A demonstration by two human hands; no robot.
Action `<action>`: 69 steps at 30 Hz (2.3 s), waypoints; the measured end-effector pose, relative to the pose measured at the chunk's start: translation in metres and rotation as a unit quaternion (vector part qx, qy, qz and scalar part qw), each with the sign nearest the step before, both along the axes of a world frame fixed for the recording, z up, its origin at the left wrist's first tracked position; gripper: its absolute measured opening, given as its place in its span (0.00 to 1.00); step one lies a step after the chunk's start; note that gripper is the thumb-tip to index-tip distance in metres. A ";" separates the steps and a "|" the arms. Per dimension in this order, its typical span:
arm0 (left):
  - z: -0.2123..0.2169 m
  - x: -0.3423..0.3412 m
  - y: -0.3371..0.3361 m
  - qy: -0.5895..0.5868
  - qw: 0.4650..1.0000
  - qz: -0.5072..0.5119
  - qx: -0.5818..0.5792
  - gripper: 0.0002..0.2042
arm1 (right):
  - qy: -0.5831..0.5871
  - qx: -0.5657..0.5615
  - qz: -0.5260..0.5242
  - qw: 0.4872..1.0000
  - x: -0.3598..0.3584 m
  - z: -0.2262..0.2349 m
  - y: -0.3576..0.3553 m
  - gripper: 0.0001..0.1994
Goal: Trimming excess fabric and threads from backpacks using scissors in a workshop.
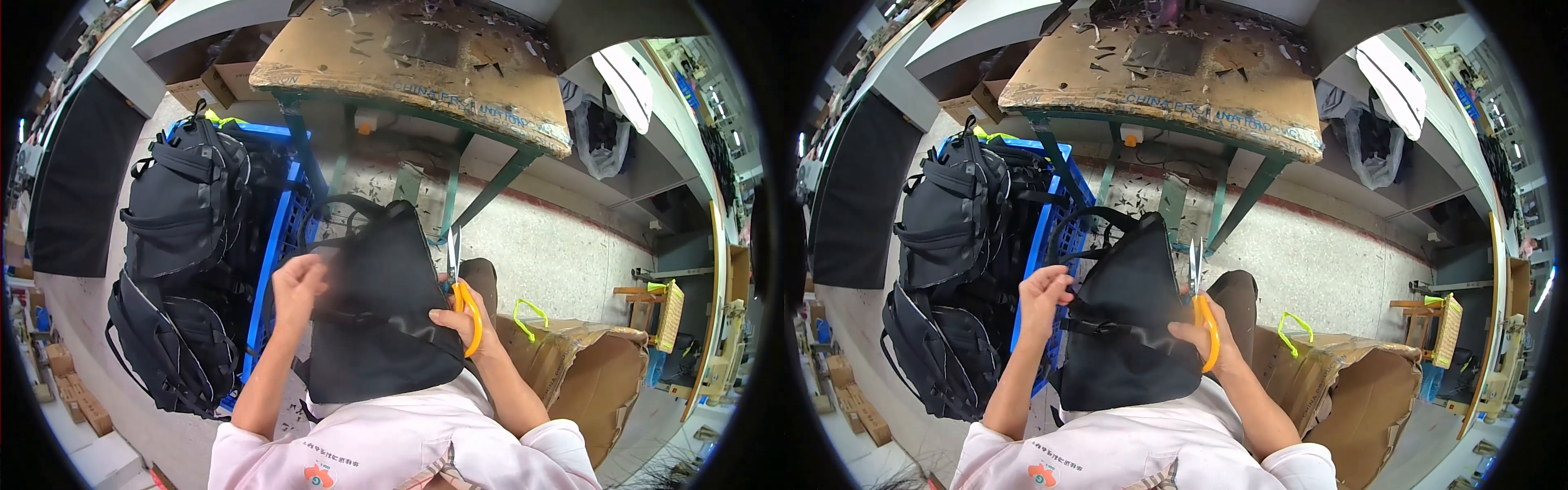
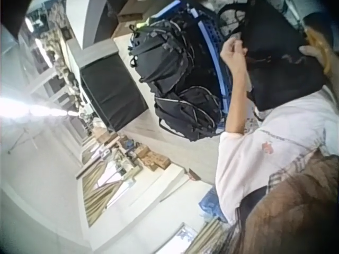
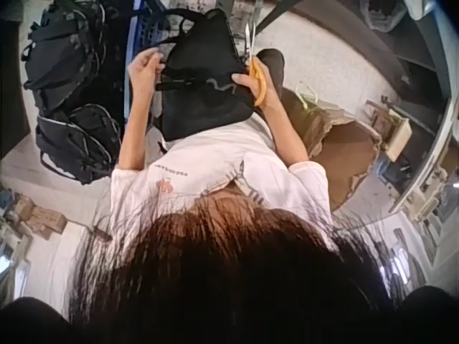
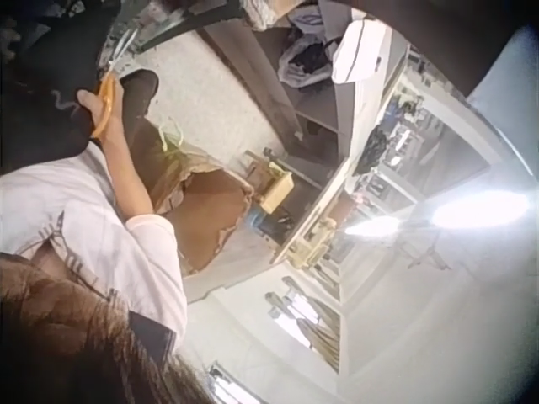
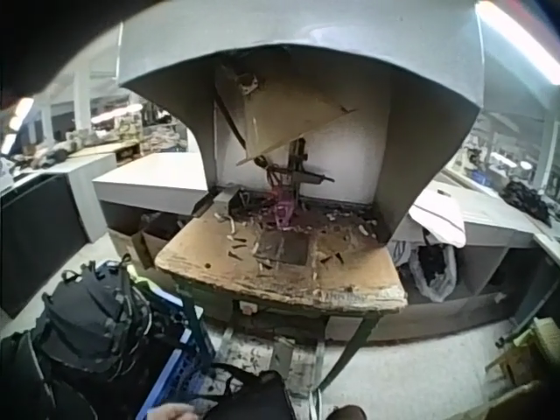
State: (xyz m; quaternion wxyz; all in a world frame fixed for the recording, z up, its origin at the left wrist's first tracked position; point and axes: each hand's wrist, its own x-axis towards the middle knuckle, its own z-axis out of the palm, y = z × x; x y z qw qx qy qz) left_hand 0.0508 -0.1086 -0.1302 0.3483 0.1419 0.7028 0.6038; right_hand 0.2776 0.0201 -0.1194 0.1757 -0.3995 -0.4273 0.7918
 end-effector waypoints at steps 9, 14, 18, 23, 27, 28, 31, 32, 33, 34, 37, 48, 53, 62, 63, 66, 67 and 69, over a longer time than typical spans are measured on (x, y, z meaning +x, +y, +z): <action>-0.041 0.012 -0.119 -0.191 0.942 0.117 -0.251 0.07 | -0.007 0.012 -0.039 0.999 0.001 -0.006 0.017 0.29; -0.045 0.036 -0.125 -0.384 0.919 0.056 -0.071 0.10 | 0.056 -0.083 -0.044 0.994 -0.008 0.000 0.021 0.28; -0.057 0.035 -0.130 -0.337 0.940 0.024 -0.043 0.10 | 0.041 -0.069 -0.063 0.995 0.002 -0.009 0.026 0.27; -0.034 0.029 -0.114 -0.426 0.837 0.321 0.125 0.11 | 0.040 -0.035 -0.052 0.997 -0.005 -0.002 0.019 0.24; -0.010 0.063 -0.097 -0.451 0.753 0.286 0.384 0.10 | 0.040 0.030 -0.087 0.995 -0.029 0.013 -0.012 0.22; 0.013 0.077 -0.087 -0.449 0.780 0.216 0.379 0.09 | 0.034 0.035 -0.093 0.994 -0.041 0.022 -0.023 0.22; 0.034 0.100 -0.061 -0.518 0.763 0.204 0.328 0.13 | 0.027 0.067 -0.099 0.992 -0.061 0.034 -0.056 0.23; 0.039 0.097 -0.052 -0.480 0.798 0.217 0.293 0.14 | 0.060 0.045 -0.105 0.992 -0.063 0.037 -0.065 0.23; 0.044 0.091 -0.047 -0.442 0.827 0.232 0.257 0.15 | 0.070 0.044 -0.096 0.992 -0.064 0.041 -0.068 0.23; 0.046 0.088 -0.050 -0.433 0.828 0.238 0.264 0.15 | 0.074 0.066 -0.099 0.990 -0.064 0.045 -0.071 0.22; 0.061 0.068 -0.069 -0.297 0.894 0.203 0.266 0.16 | 0.033 0.087 -0.036 0.995 -0.050 0.054 -0.074 0.16; 0.252 -0.105 -0.355 0.232 0.959 0.162 0.028 0.30 | 0.039 0.128 -0.006 0.991 0.009 0.030 -0.058 0.23; 0.257 -0.224 -0.414 0.305 0.850 0.065 -0.424 0.15 | -0.059 0.124 -0.071 0.988 0.026 0.021 -0.050 0.23; -0.056 -0.243 -0.310 0.381 0.676 0.137 -0.616 0.29 | -0.161 0.204 -0.216 0.941 0.085 0.026 -0.049 0.25; -0.087 -0.249 -0.343 0.493 0.526 0.122 -0.682 0.27 | -0.130 0.219 -0.233 0.939 0.083 0.028 -0.048 0.24; -0.079 -0.220 -0.312 0.515 0.429 0.122 -0.732 0.22 | -0.139 0.242 -0.368 0.887 0.129 0.023 -0.044 0.21; -0.060 -0.189 -0.272 0.486 0.487 0.155 -0.709 0.22 | -0.171 0.278 -0.414 0.850 0.158 0.019 -0.043 0.21; -0.076 -0.216 -0.310 0.425 0.564 0.089 -0.702 0.22 | -0.212 0.301 -0.497 0.786 0.211 0.005 -0.042 0.19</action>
